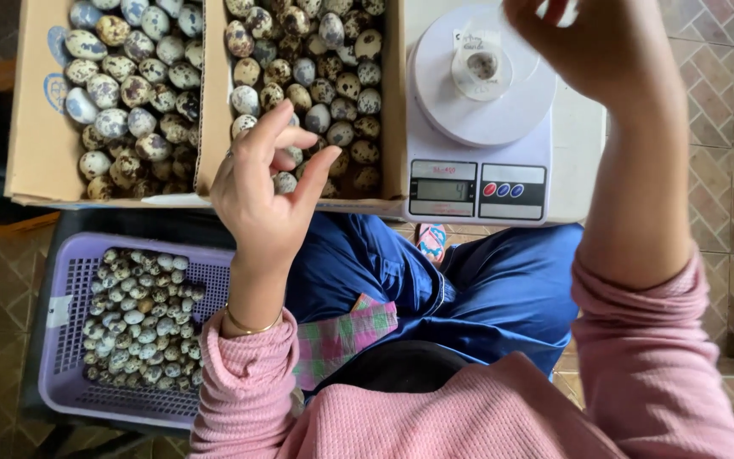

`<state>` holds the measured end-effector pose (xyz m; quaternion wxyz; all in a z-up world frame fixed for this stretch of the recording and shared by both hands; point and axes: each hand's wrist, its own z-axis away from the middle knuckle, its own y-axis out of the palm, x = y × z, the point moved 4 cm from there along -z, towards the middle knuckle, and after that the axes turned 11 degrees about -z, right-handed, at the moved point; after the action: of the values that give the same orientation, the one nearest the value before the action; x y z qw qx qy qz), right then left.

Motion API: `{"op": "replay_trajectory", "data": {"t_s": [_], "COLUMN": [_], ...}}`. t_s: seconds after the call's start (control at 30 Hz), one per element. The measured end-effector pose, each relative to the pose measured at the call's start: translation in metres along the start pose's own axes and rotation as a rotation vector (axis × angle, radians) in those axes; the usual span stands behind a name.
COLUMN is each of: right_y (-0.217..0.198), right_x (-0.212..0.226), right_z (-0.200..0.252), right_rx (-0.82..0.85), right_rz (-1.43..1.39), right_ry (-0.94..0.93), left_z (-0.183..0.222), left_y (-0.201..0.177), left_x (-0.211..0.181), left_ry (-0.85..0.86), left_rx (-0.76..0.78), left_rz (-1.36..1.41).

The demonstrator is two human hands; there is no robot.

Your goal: Sorting and weighing quail eggs individually using a digital scale and moving them between containers.

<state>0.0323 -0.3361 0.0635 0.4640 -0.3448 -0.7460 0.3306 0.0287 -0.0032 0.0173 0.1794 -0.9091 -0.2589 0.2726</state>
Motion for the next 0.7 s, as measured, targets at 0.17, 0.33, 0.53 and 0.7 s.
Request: {"op": "replay_trajectory", "data": {"t_s": [0.17,0.33,0.53,0.7], "right_y": [0.004,0.007,0.012,0.010], "right_x": [-0.020,-0.045,-0.043,-0.046], "right_z": [0.007,0.020,0.021,0.024], "right_rx": [-0.534,-0.710,-0.643,-0.649], "right_rz": [-0.298,-0.547,-0.501,-0.482], "right_ry": [-0.256,-0.313,-0.281,-0.306], "left_z": [-0.002,0.000,0.003,0.008], "left_y": [-0.002,-0.001,0.002,0.003], "left_x": [-0.003,-0.001,0.003,0.004], "left_ry": [-0.031,-0.052,-0.037,-0.110], "left_rx": [0.040,0.060,0.055,0.073], "left_rz": [0.001,0.078,0.066,0.081]}}
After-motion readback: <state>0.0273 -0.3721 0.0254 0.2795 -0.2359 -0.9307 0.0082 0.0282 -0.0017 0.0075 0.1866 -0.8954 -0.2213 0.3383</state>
